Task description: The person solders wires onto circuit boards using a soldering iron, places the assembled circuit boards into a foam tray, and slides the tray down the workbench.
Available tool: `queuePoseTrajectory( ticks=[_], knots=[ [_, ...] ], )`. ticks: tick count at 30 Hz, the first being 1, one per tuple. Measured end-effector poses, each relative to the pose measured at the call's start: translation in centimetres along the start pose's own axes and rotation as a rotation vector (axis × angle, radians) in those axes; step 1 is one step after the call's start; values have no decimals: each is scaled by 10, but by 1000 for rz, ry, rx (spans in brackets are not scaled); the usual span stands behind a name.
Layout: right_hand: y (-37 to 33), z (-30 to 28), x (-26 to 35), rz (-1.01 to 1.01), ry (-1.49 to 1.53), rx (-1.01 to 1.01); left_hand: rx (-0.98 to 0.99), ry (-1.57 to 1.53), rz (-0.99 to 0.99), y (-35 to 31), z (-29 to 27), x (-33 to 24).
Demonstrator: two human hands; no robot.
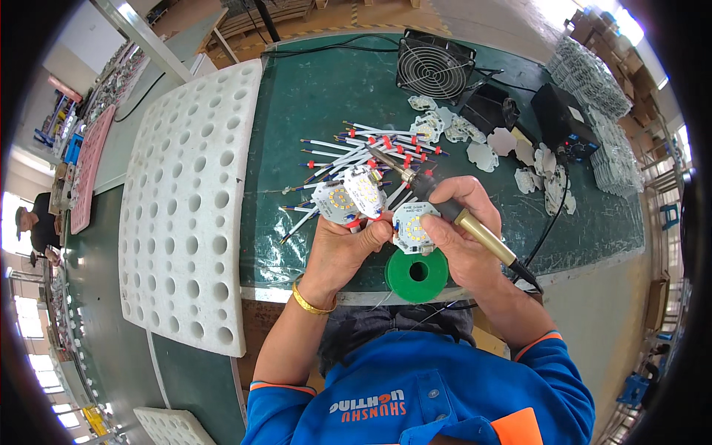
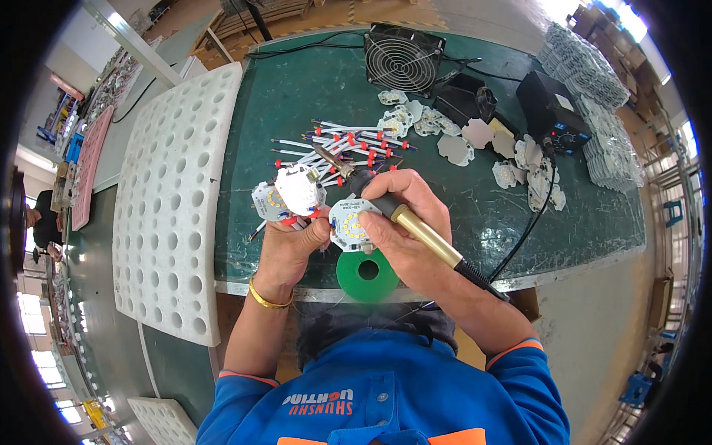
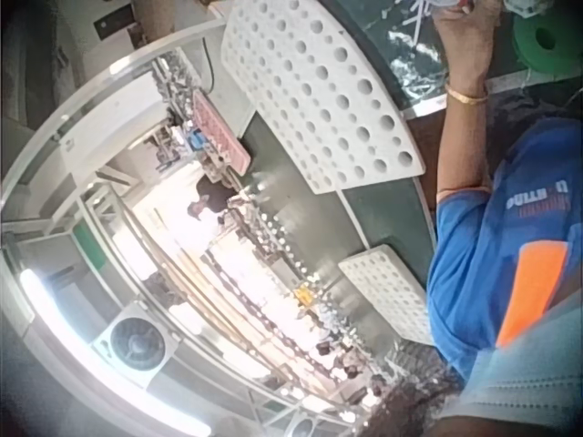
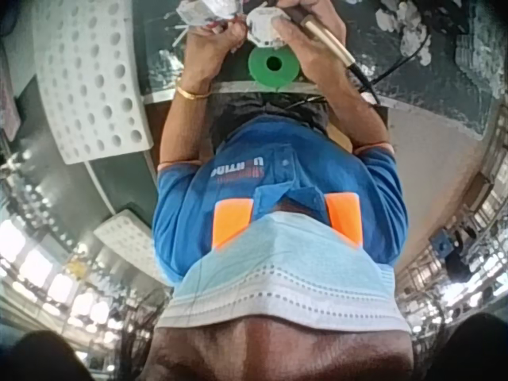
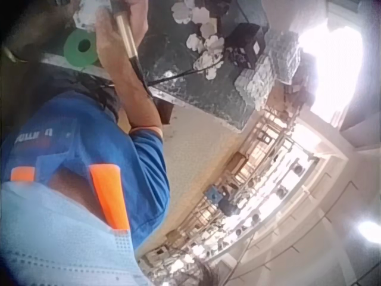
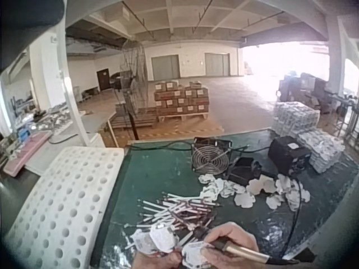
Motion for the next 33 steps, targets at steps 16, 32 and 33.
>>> queuePoseTrajectory(
  ticks=[16,32,33],
  knots=[
    [2,8,-4,104,153,112,90,107,53,7,13,-3],
    [21,-29,4,-415,-1226,-94,-96,97,-170,20,-24,-4],
    [23,-29,1,-386,-1230,-72,-55,319,-113,24,-17,-7]
  ],
)
Point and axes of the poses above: each hand's wrist, its own y-axis towards the middle knuckle, its own z-axis out of the palm, x = y × z, the point moved 7 cm from there along y, towards the middle knuckle, and after that the axes turned 13 degrees about z, right-handed, at the moved point
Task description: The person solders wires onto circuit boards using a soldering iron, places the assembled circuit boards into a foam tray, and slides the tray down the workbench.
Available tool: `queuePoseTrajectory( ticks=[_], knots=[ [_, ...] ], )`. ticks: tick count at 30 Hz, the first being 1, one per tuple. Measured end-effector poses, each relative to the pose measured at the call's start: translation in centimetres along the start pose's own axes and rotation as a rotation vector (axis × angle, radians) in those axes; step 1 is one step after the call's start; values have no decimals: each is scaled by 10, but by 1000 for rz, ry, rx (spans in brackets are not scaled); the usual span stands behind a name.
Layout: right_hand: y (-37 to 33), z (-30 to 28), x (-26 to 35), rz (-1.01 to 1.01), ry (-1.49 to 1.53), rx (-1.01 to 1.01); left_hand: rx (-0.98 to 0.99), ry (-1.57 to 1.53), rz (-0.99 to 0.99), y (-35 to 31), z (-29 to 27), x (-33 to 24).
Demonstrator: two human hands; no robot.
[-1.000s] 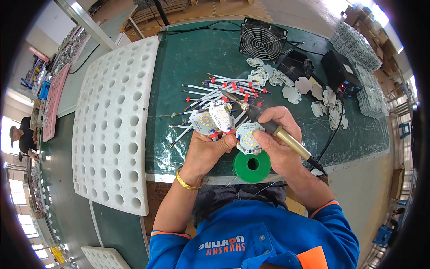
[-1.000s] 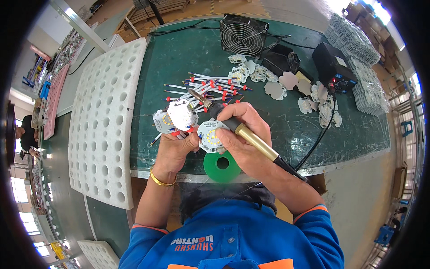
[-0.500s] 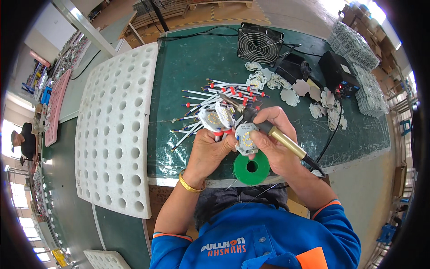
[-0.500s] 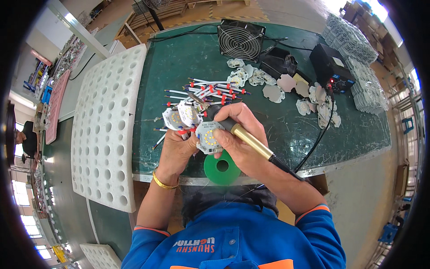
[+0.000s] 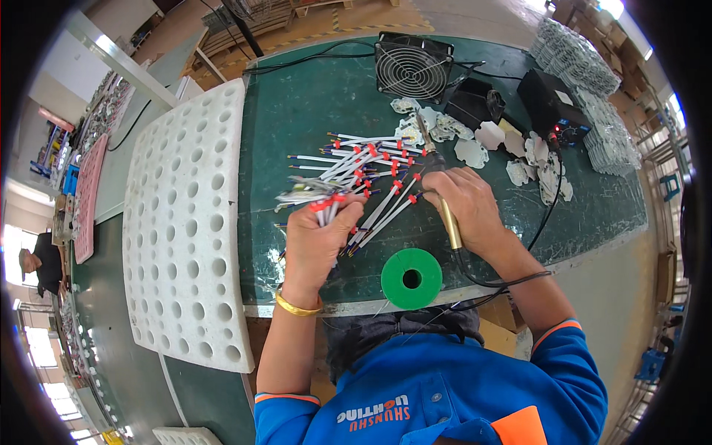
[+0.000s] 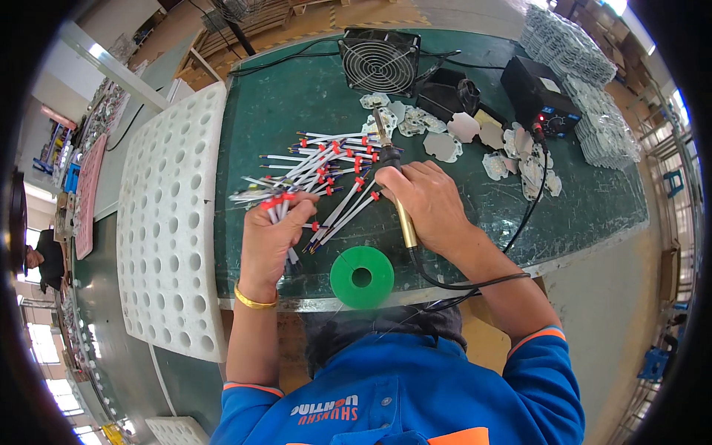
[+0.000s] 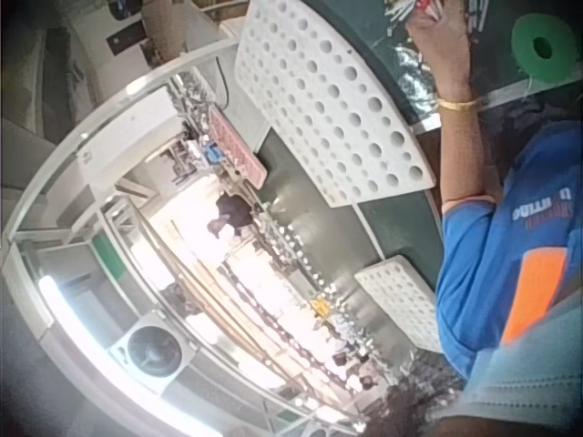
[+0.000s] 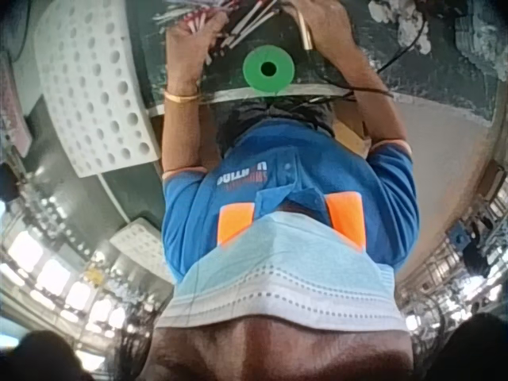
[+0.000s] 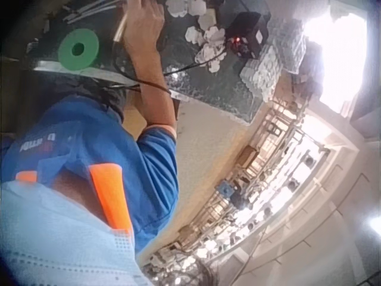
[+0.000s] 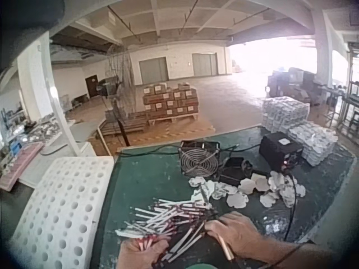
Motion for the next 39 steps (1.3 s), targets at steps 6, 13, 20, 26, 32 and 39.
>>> queuePoseTrajectory(
  ticks=[6,13,20,26,32,39],
  knots=[
    [-2,-12,-23,108,-157,-85,218,686,332,20,54,-1],
    [-7,-13,-52,35,-333,-39,394,1015,413,24,77,10],
    [-26,-2,-30,-71,-58,145,285,390,207,35,50,10],
    [0,-3,-51,-147,-265,-142,141,-418,-53,37,25,24],
    [-4,-1,-30,-172,-300,12,138,-576,-120,32,32,20],
    [9,-29,-3,-9,246,-330,154,-622,-146,31,32,27]
  ],
)
Point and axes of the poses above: each hand's wrist, its own y-axis towards the middle knuckle, its own z-axis out of the palm, x = y × z, the point moved 7 cm from there along y, towards the middle knuckle, and after that the axes turned 13 degrees about z, right-handed, at the moved point
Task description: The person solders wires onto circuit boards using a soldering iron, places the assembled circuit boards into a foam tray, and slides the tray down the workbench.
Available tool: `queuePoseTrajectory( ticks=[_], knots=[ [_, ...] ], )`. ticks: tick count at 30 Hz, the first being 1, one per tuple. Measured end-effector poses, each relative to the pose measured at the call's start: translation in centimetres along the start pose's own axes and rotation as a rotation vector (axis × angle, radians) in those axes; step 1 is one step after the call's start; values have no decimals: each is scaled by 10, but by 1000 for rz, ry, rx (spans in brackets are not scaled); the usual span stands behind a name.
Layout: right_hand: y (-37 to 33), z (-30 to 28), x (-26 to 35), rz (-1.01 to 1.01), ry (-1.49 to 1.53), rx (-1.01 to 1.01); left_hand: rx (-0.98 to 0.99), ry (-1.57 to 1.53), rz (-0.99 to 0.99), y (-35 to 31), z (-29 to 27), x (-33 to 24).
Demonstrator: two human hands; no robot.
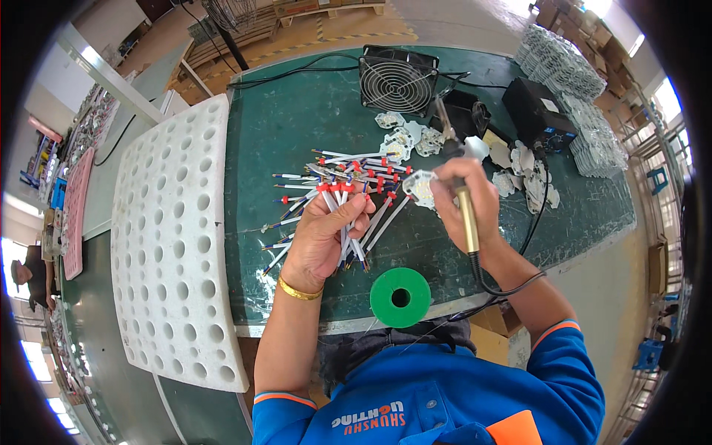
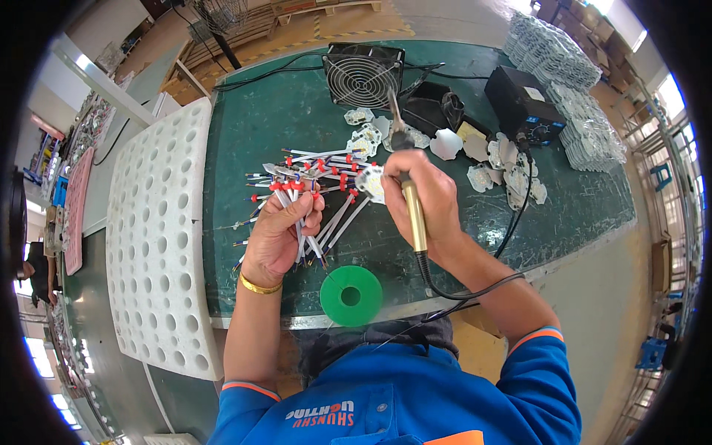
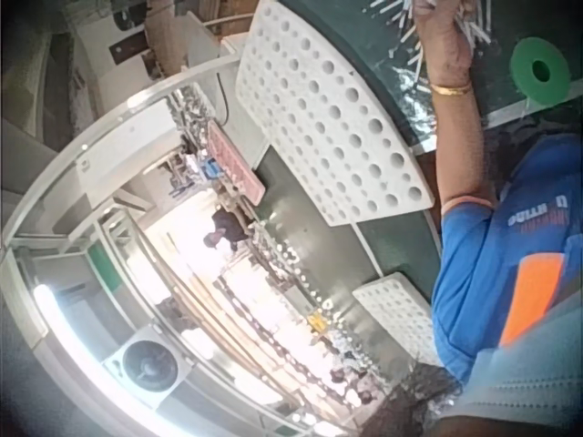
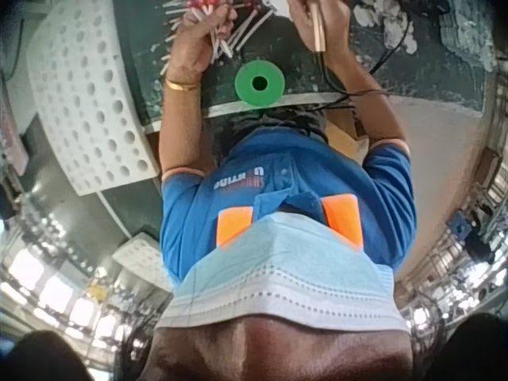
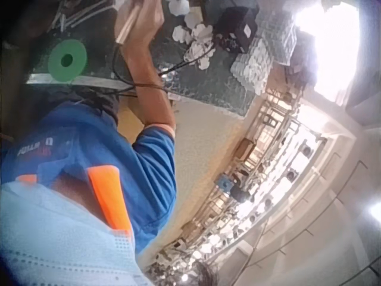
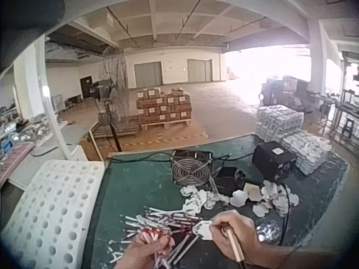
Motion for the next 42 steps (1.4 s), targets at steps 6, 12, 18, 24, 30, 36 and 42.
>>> queuePoseTrajectory(
  ticks=[6,12,18,24,30,36,42],
  knots=[
    [10,9,-6,407,515,-160,47,4,-63,-1,4,5],
    [11,13,4,240,291,-118,60,25,-85,-4,11,3],
    [7,18,1,210,318,-119,36,56,-95,-3,9,4],
    [8,15,2,222,311,-106,14,75,-99,-3,11,4],
    [11,11,14,-18,333,-16,8,1,-129,-4,3,9],
    [1,14,26,-155,313,79,-137,-12,-92,-1,1,4],
    [5,10,-3,325,570,-3,-19,92,18,-1,10,2]
  ],
)
Point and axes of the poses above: each hand's wrist, its own y-axis towards the middle knuckle, its own z-axis out of the palm, x = y × z, the point moved 7 cm from there along y, towards the middle knuckle, and after that the axes turned 13 degrees about z, right-handed, at the moved point
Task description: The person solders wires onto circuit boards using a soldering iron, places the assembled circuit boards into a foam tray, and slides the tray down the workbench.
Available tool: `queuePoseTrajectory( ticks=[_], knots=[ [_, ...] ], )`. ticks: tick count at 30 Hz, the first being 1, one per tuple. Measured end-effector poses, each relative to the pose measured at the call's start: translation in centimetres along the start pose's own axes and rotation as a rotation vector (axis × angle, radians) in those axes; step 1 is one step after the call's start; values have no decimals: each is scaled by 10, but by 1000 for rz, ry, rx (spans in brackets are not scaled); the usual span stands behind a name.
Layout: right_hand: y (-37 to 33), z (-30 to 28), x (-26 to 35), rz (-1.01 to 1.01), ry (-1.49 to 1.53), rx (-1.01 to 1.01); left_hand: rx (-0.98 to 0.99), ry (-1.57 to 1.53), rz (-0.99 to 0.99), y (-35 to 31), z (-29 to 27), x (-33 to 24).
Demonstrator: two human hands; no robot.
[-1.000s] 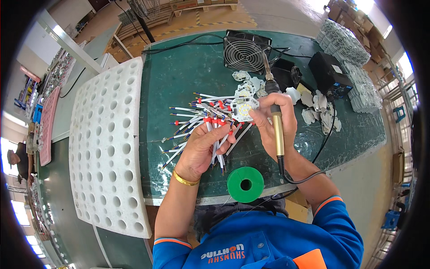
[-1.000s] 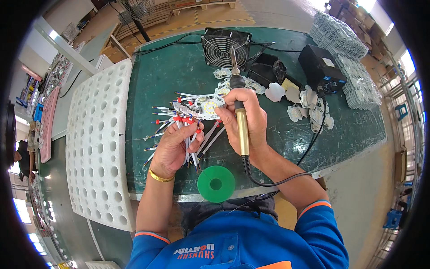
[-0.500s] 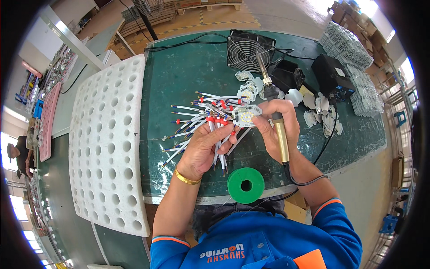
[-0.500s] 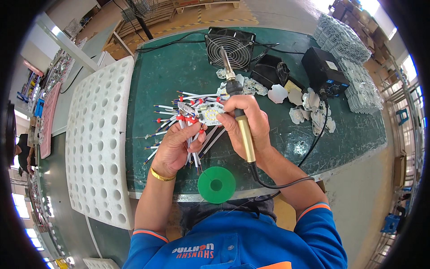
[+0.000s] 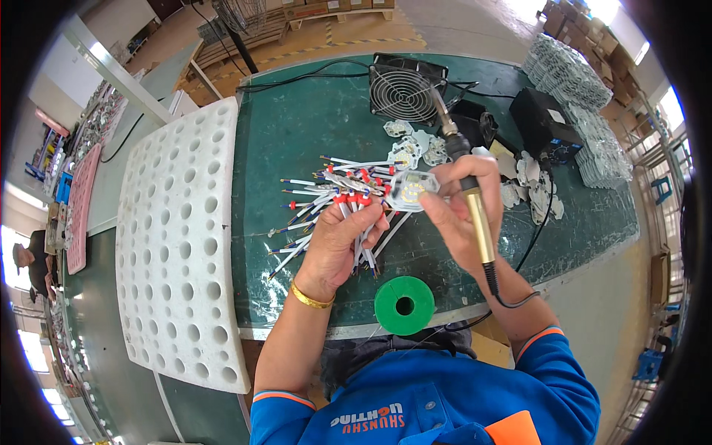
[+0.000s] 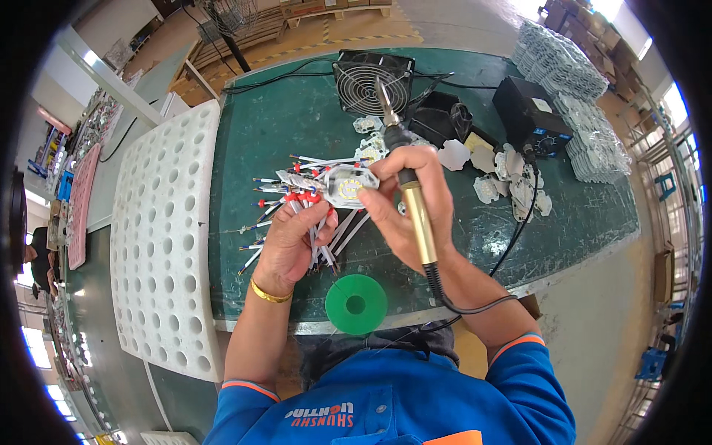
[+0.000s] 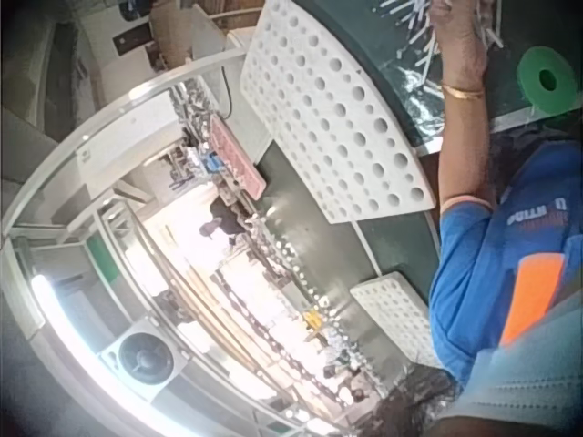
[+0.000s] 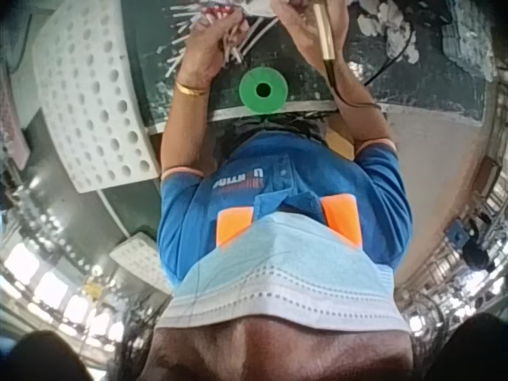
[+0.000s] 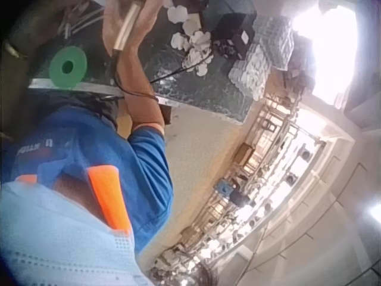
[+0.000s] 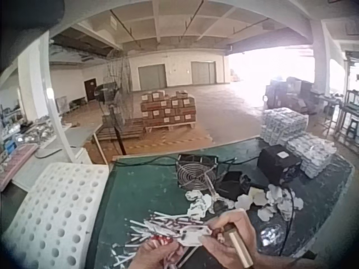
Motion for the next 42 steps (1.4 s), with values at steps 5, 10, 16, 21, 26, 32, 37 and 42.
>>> queuePoseTrajectory(
  ticks=[5,10,16,21,26,32,37,42],
  knots=[
    [-2,8,-14,216,313,-47,42,14,-7,-3,6,2],
    [1,8,-21,83,-31,-54,-30,-23,43,-4,7,0],
    [-1,16,-27,231,30,30,-87,194,162,-3,0,-8],
    [-1,17,-13,133,-102,20,-78,235,172,-3,-3,-8],
    [-3,16,-8,54,-183,61,-89,260,189,-4,1,-10],
    [-4,19,9,-92,-305,81,-178,282,233,-6,1,-12],
    [-8,20,5,32,-131,90,-185,306,327,-14,9,-18],
    [-13,23,3,79,-70,112,-198,361,376,-26,8,-23]
  ],
)
Point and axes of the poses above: each hand's wrist, its own y-axis towards the middle knuckle, its own z-axis out of the palm, x = y × z, the point moved 7 cm from there along y, towards the middle knuckle, and after that the axes turned 13 degrees about z, right-handed, at the moved point
